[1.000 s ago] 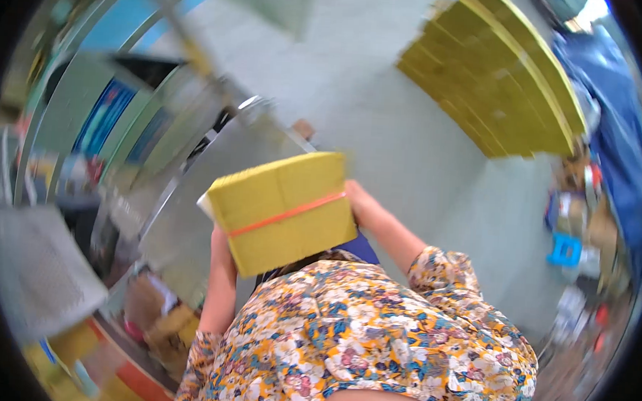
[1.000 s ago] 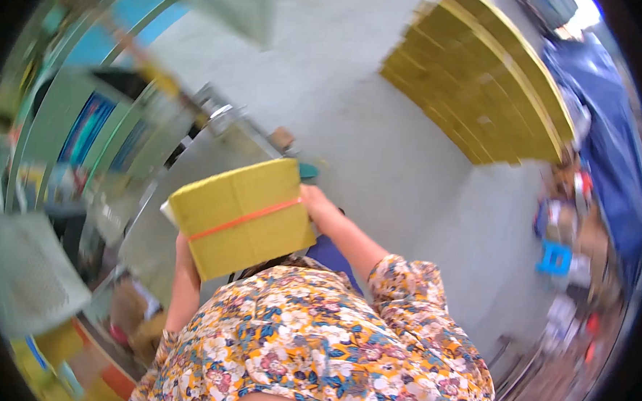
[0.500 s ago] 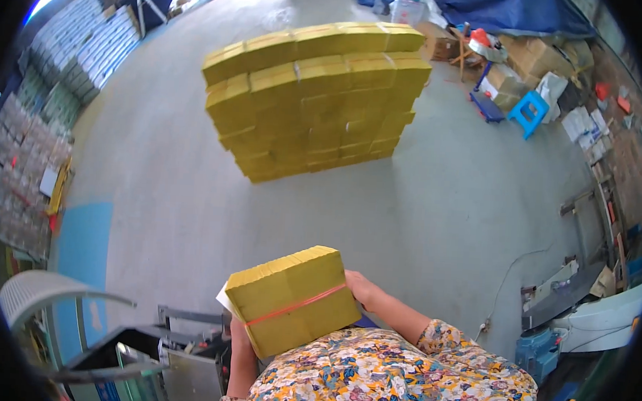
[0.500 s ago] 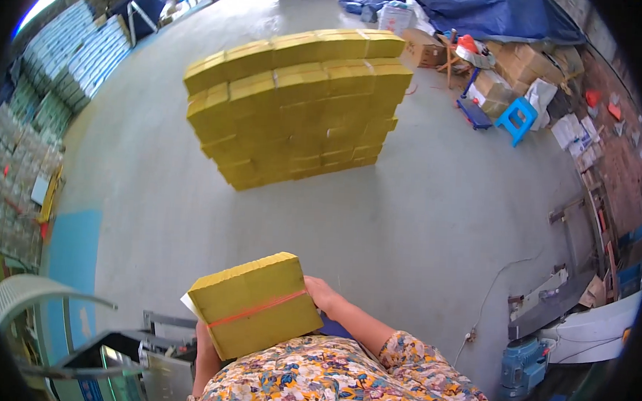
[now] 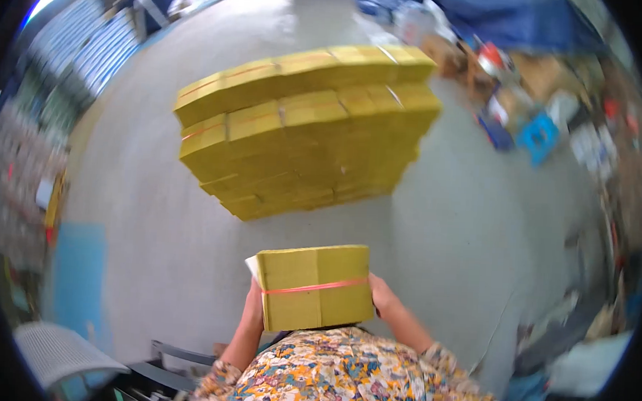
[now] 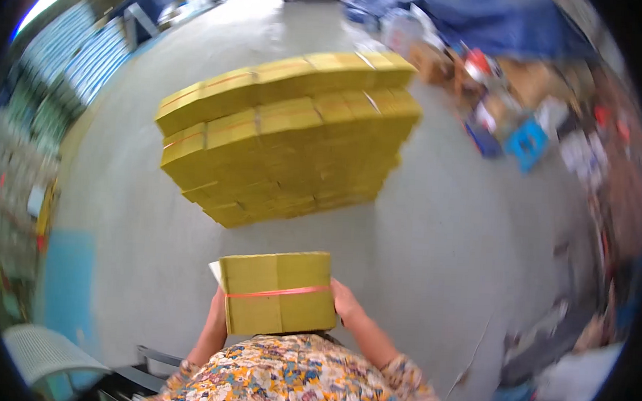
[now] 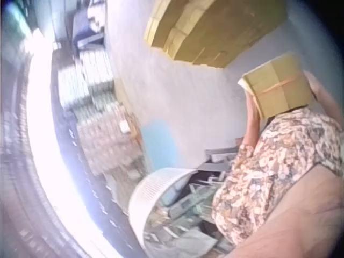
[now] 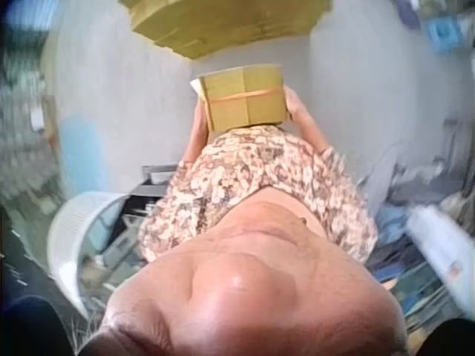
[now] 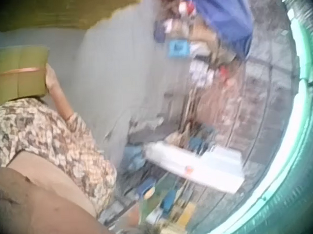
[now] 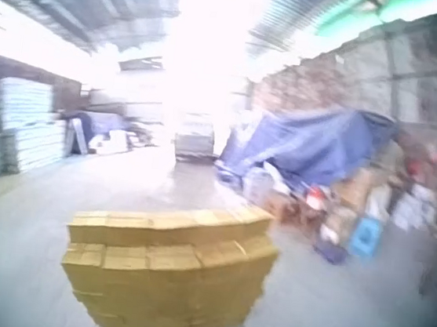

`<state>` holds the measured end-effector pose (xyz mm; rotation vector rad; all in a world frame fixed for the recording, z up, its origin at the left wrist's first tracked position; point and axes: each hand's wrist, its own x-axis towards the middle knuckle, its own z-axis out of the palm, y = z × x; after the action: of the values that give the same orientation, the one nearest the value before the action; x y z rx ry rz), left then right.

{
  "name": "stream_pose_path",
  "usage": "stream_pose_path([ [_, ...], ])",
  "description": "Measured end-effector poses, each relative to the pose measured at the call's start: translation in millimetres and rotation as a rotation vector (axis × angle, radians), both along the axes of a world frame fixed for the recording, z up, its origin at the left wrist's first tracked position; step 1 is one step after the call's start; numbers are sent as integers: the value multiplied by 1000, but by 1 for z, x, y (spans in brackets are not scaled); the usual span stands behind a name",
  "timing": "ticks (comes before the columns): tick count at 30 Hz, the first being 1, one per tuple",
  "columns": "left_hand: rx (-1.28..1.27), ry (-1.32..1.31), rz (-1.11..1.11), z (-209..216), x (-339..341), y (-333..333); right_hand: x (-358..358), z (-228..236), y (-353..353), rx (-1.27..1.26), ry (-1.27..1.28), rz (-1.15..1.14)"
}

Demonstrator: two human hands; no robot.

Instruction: Weigh stacks of yellow paper blocks, insert separators, and use a machine to apply bundling bands.

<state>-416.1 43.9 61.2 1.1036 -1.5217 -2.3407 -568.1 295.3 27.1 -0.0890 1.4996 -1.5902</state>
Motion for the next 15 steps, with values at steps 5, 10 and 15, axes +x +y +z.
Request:
stream_pose_path([
  [5, 162, 212, -175, 20, -128, -34, -90, -7, -7, 20, -3, -169],
  [10, -96, 228, -101, 24, -189, -92, -170, 8, -83, -61, -56, -176],
  [15, -12, 108, 102, 54, -224, -145, -255, 17, -177, -148, -15, -34],
])
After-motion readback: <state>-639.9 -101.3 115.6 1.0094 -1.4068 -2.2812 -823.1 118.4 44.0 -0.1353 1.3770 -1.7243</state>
